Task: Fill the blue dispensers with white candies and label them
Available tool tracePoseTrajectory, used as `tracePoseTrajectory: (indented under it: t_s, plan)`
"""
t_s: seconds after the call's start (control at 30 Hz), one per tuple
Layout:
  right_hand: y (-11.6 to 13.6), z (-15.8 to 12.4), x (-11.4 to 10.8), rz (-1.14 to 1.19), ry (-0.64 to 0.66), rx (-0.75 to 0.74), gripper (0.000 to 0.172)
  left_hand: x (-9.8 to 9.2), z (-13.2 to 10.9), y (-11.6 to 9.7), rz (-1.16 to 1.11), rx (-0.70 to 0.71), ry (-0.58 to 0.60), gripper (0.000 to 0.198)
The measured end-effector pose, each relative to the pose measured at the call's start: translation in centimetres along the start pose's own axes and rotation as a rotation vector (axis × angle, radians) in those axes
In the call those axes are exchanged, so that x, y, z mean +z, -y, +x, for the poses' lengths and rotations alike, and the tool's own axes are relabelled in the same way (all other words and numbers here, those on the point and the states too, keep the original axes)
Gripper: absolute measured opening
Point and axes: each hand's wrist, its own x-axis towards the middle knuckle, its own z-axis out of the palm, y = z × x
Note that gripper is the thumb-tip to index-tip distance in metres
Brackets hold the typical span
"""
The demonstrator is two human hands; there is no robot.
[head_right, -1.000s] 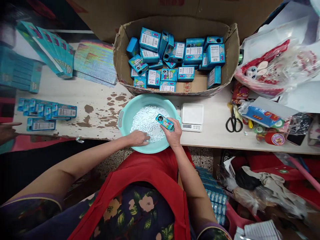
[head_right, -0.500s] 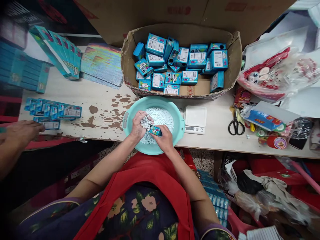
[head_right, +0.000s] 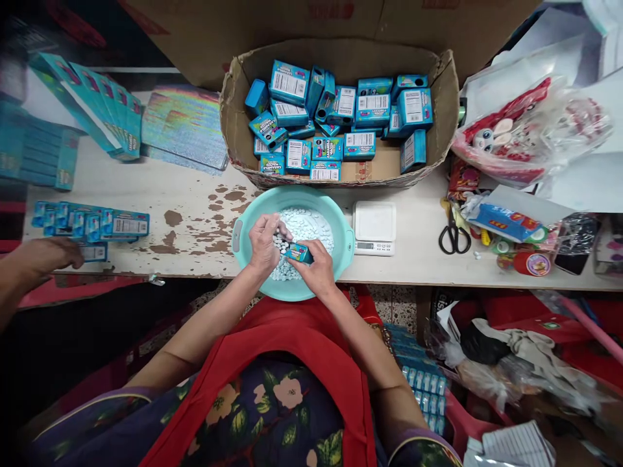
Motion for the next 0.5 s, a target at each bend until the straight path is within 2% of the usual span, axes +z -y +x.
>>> tracePoseTrajectory:
  t_s: [0.23,0.37,0.5]
  plan:
    - [0.04,-0.13,0.15,0.061,-0.007,0.05,0.034,0.28,-0.32,-0.75,0.055,-0.029,0.024,0.048]
    - [0.11,-0.07,0.4,0.065,-0.014,0.066,0.034,0.17,-0.64,-0.59,0.075,-0.049,0.063,0.042]
    - [0.83,-0.04,0.14,0.056,-0.032,0.049,0.033,0.04,-0.77,-0.43,0.048,0.027,0.041,0.033]
